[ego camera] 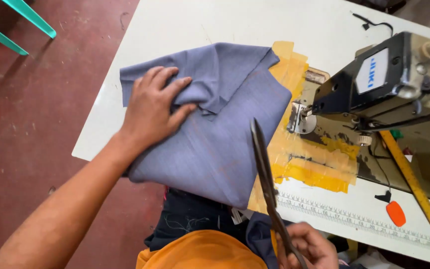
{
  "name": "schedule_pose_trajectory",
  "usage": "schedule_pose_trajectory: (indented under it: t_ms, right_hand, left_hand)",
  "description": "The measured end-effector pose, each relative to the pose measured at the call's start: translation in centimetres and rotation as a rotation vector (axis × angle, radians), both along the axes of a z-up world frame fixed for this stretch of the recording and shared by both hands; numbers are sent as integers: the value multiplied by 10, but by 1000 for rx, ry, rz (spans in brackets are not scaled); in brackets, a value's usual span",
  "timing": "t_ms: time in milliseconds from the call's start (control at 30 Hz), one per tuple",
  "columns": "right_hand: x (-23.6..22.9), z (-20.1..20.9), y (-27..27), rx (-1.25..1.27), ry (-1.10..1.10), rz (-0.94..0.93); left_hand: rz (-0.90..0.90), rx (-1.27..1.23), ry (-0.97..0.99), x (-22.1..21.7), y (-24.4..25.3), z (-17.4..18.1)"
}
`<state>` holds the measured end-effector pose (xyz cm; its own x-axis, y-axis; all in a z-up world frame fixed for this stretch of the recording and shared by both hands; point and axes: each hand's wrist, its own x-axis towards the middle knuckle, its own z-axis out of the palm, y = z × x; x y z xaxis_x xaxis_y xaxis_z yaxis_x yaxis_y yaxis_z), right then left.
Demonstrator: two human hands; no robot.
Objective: Trimming excess fabric with scissors and aligning the piece on a sewing machine table for preparation.
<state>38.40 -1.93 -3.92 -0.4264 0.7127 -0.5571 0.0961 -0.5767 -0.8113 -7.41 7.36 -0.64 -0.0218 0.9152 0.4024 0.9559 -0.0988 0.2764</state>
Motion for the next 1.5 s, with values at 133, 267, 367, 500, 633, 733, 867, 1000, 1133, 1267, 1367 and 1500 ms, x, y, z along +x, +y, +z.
schedule_pose_trajectory:
  t_ms: [133, 267, 367, 500, 633, 733, 867, 1000, 1133, 1267, 1367, 1500]
  right_hand:
    - [-57, 35, 6, 187, 96, -96]
    - [-72, 41, 8, 124, 98, -101]
    - [-84, 43, 13, 86, 53, -84]
    - [-98, 30, 19, 54, 179, -50]
    - [-117, 28, 31, -80, 58, 18]
    - [-129, 33, 30, -21, 187, -8]
    - [-130, 36, 30, -12, 259, -3]
    - [-122, 40, 28, -36, 236, -28]
    - [-123, 37, 30, -12, 229, -39]
    - [-128, 37, 33, 14, 272, -54]
    - [-122, 38, 28, 17, 242, -34]
    - [-107, 23, 19, -31, 183, -73]
  left_hand:
    - [95, -57, -131, -40, 30, 11]
    - [405, 99, -146, -72, 44, 24]
    - [391, 382, 272, -51, 27, 39]
    - [-88, 256, 180, -17, 6, 27]
    - [-102, 74, 120, -11, -6, 4]
    - [-105, 38, 102, -12, -9, 3]
    - [-98, 36, 93, -11, -12, 4]
    - [-81, 20, 102, -12, -14, 6]
    - [-86, 2, 134, -10, -19, 8]
    - [-77, -14, 120, -8, -22, 7]
    - [-68, -15, 134, -6, -25, 7]
    - [-45, -10, 134, -7, -26, 7]
